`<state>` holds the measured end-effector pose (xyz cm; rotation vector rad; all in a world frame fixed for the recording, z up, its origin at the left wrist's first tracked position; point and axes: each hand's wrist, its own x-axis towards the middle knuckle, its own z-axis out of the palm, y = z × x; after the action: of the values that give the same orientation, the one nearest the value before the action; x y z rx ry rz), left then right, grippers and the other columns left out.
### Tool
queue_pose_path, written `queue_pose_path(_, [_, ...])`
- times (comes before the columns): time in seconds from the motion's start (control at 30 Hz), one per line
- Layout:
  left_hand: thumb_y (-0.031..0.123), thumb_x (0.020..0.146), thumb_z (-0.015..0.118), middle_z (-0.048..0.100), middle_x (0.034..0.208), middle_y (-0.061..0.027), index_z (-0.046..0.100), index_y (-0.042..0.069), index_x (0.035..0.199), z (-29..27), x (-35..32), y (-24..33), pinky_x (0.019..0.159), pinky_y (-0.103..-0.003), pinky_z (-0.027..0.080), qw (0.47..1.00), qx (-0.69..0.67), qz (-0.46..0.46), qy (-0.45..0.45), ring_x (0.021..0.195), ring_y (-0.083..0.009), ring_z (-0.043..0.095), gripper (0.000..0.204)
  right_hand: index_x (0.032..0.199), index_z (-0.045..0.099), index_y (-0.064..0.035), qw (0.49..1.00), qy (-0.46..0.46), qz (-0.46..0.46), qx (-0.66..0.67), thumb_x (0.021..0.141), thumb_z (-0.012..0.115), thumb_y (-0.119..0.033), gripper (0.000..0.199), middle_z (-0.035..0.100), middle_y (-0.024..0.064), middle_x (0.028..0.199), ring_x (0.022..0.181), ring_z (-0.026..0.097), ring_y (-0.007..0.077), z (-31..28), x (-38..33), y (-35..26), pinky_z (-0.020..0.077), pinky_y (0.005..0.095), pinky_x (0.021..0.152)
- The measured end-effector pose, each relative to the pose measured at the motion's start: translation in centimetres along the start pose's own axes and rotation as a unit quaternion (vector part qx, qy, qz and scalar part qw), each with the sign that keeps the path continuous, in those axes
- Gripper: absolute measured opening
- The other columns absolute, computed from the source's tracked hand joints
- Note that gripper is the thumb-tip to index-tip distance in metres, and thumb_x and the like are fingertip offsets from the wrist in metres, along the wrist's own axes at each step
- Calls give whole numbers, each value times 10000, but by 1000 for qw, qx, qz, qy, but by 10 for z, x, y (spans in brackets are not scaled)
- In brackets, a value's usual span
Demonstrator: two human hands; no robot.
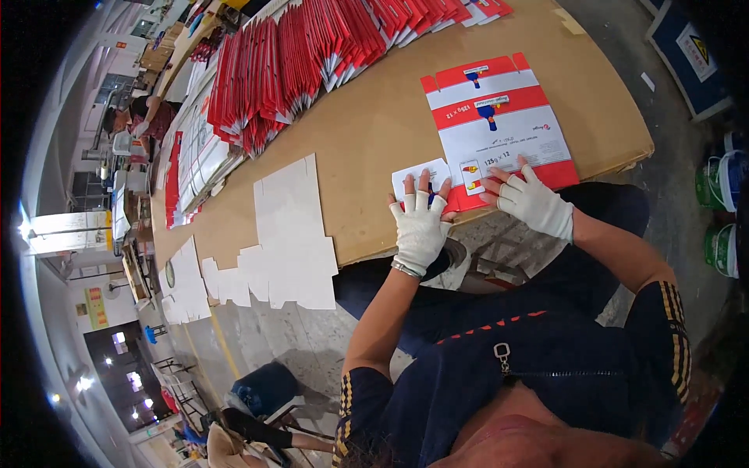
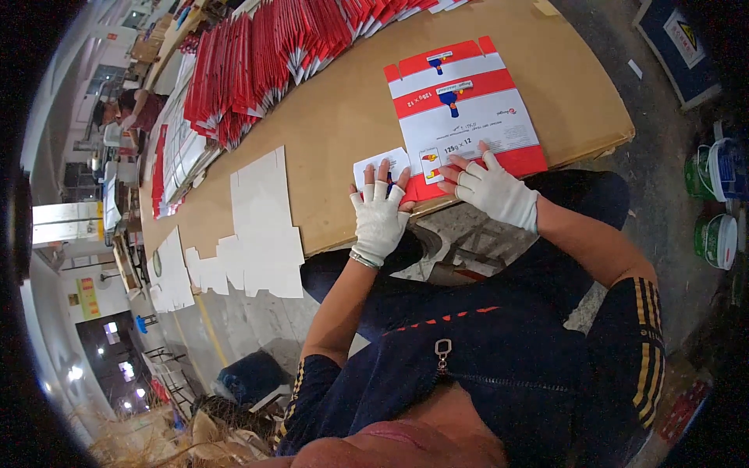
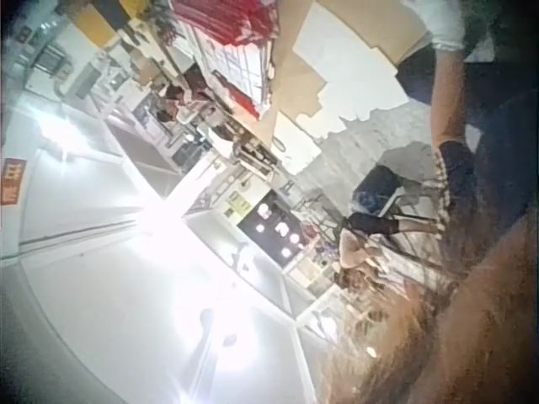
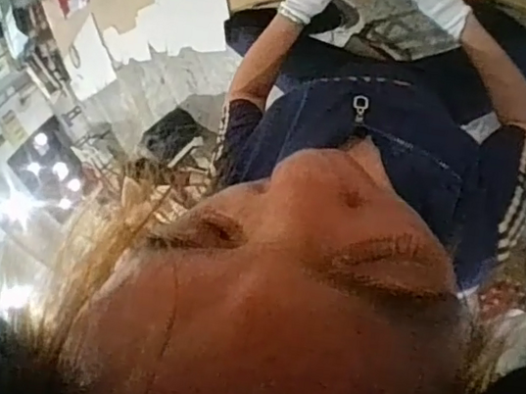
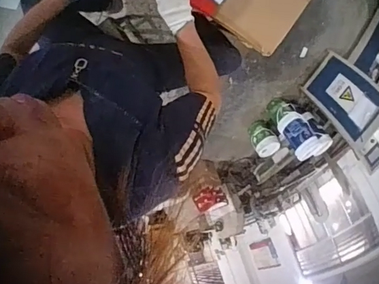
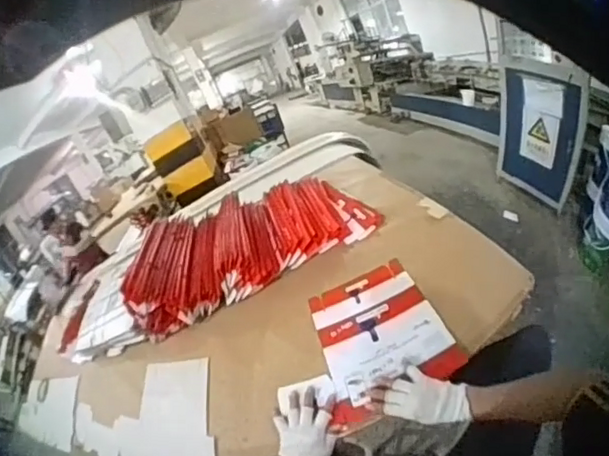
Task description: Folding and stacking printed cardstock sheets to prepare them for packaging.
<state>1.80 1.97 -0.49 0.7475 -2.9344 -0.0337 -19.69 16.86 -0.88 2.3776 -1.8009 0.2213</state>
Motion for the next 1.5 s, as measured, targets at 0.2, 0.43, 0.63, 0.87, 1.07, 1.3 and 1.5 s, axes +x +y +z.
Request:
queue_pose_path(0.2, [398,840,591,287,1487,-147,461,211,1369,-3,3,-1,1037,-632,176,999,-52,-6,-12,1386,-385,207,576,1256,549,-131,996,-9,-23,90,854,508,-168,406,502,56,1360,1333,382,216,-1,-1,9,204,615,1081])
queue_pose_path(0.43, [373,727,716,297,1472,-183,401,112,1380,2,41,-4,1040,-629,156,985,-136,-105,10,1378,-407,201,771,1217,580,-96,983,-6,14,180,722,619,-154,500,522,50,1340,1320,401,199,-13,3,8,208,578,1093])
queue_pose_path(0.63, [341,790,693,455,1307,-213,469,43,1296,23,77,-1,1014,-502,300,924,-282,-206,153,1236,-405,392,629,1210,555,-80,936,2,168,308,747,661,-173,484,575,134,1220,1139,533,240,-24,-42,-29,392,382,992])
queue_pose_path(0.87, [-59,781,560,341,1440,-205,311,-11,1423,-53,21,94,1097,-368,232,852,-519,-45,-50,1370,-299,284,690,1164,524,-9,457,169,622,613,878,539,-95,300,610,65,912,833,571,136,-69,-80,-8,485,320,744])
queue_pose_path(1.07, [195,710,722,289,1446,-252,349,20,1388,-62,-55,-63,1059,-478,288,963,63,-261,7,1326,-419,288,794,1208,559,11,738,159,560,340,814,531,-47,400,562,-13,738,568,490,58,-107,-180,231,425,246,529])
queue_pose_path(1.3, [353,829,659,449,1288,-244,324,-28,1379,-1,-216,-173,977,-417,384,690,-12,-722,58,1194,-334,430,748,1117,632,23,853,62,494,153,658,613,-57,466,630,136,730,691,607,188,-41,-91,474,482,338,625])
queue_pose_path(1.5, [227,910,602,604,973,-85,499,19,1147,20,-251,-189,720,-329,503,538,-382,-692,293,828,-175,587,332,1050,673,-32,890,90,434,106,687,606,-113,378,653,245,864,792,656,342,16,57,531,514,392,735])
